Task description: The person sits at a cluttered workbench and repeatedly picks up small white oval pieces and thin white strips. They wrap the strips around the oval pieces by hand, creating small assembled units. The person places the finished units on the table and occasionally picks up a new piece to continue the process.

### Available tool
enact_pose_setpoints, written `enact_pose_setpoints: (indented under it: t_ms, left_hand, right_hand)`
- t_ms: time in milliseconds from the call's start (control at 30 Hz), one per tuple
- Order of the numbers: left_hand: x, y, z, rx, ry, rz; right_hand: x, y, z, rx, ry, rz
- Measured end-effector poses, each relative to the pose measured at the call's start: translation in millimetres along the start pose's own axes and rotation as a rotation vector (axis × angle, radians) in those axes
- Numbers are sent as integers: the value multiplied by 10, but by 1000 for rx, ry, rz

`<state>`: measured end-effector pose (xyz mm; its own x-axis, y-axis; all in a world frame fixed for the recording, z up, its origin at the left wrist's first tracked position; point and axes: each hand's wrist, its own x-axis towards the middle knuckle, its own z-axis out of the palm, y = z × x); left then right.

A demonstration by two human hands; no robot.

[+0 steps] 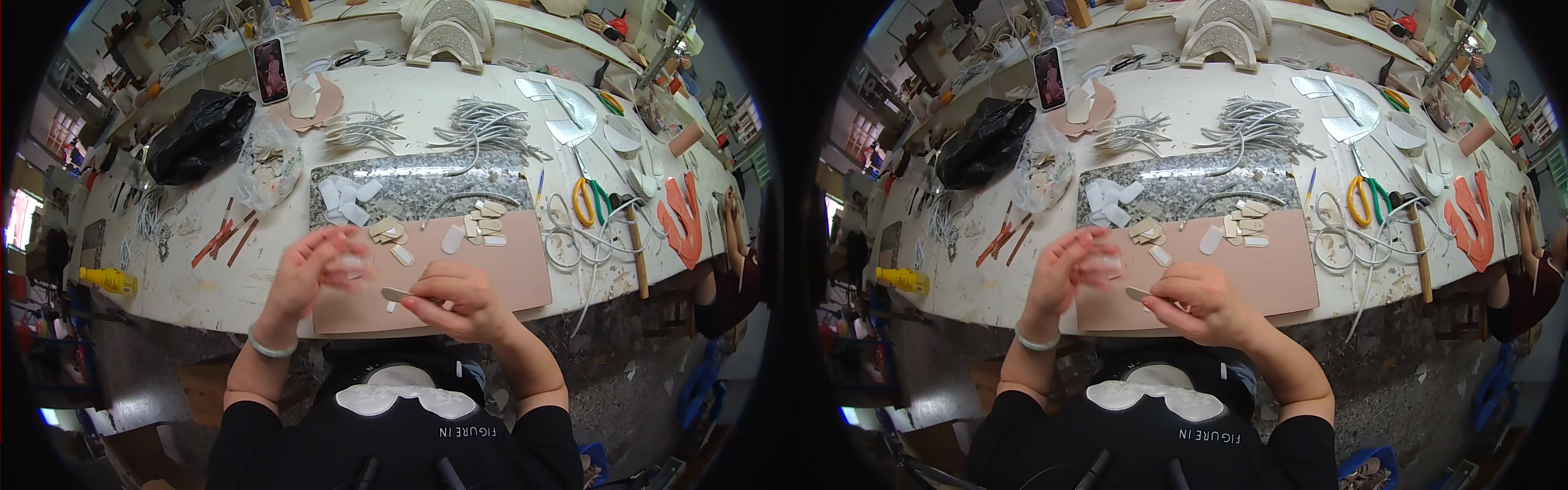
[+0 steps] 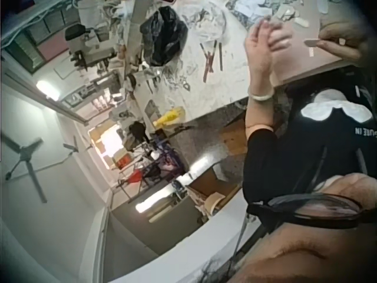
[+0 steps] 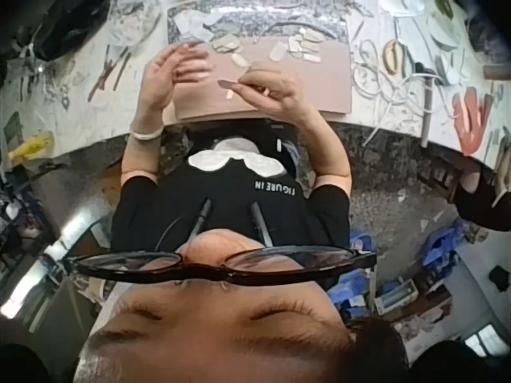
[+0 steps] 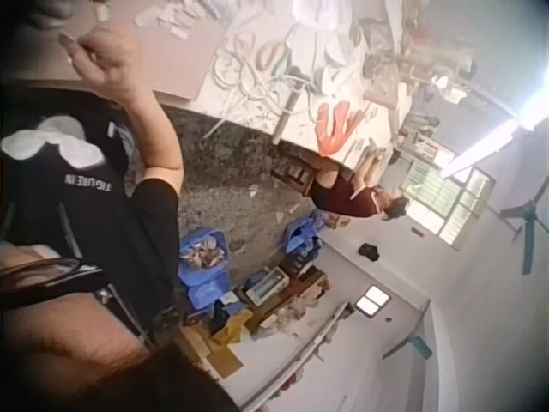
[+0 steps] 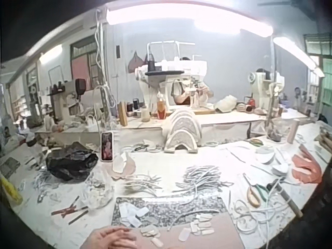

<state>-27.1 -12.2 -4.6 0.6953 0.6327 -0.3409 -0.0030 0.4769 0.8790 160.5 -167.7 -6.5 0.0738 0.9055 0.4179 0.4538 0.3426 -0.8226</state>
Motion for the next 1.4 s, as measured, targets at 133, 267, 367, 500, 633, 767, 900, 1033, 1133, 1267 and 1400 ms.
enact_pose_setpoints:
  t_ms: [133, 267, 367, 500, 633, 767, 900, 1033, 1133, 1267, 1400]
  left_hand:
    - [193, -197, -416, 702, 169, 364]
    - [312, -267, -389, 1420, 70, 1016]
    - [239, -306, -346, 1262, 29, 790]
    - [121, -268, -275, 753, 20, 271]
    - [93, -201, -199, 243, -92, 219]
    - [112, -257, -126, -5, -147, 232]
    - [82, -220, 64, -91, -168, 63]
    - [55, -237, 80, -109, -182, -167]
    - [25, -219, 114, -105, -214, -197]
    - [6, -166, 130, -146, -250, -192]
    - [8, -148, 138, -259, -274, -188]
  right_hand:
    - [29, -36, -90, 68, 66, -21]
    - [38, 35, -34, 33, -8, 24]
    - [-6, 59, -1, 22, -49, 92]
    - [2, 62, 28, -1, -41, 85]
    - [-5, 14, 29, 44, -20, 199]
    - [-77, 149, 25, 239, 36, 180]
    - [-29, 155, -52, 205, 43, 70]
    - [5, 149, 9, 176, 39, 27]
    - [-35, 180, 18, 234, 9, 160]
    - [-56, 236, 6, 292, 24, 202]
    - [-31, 247, 19, 312, 62, 208]
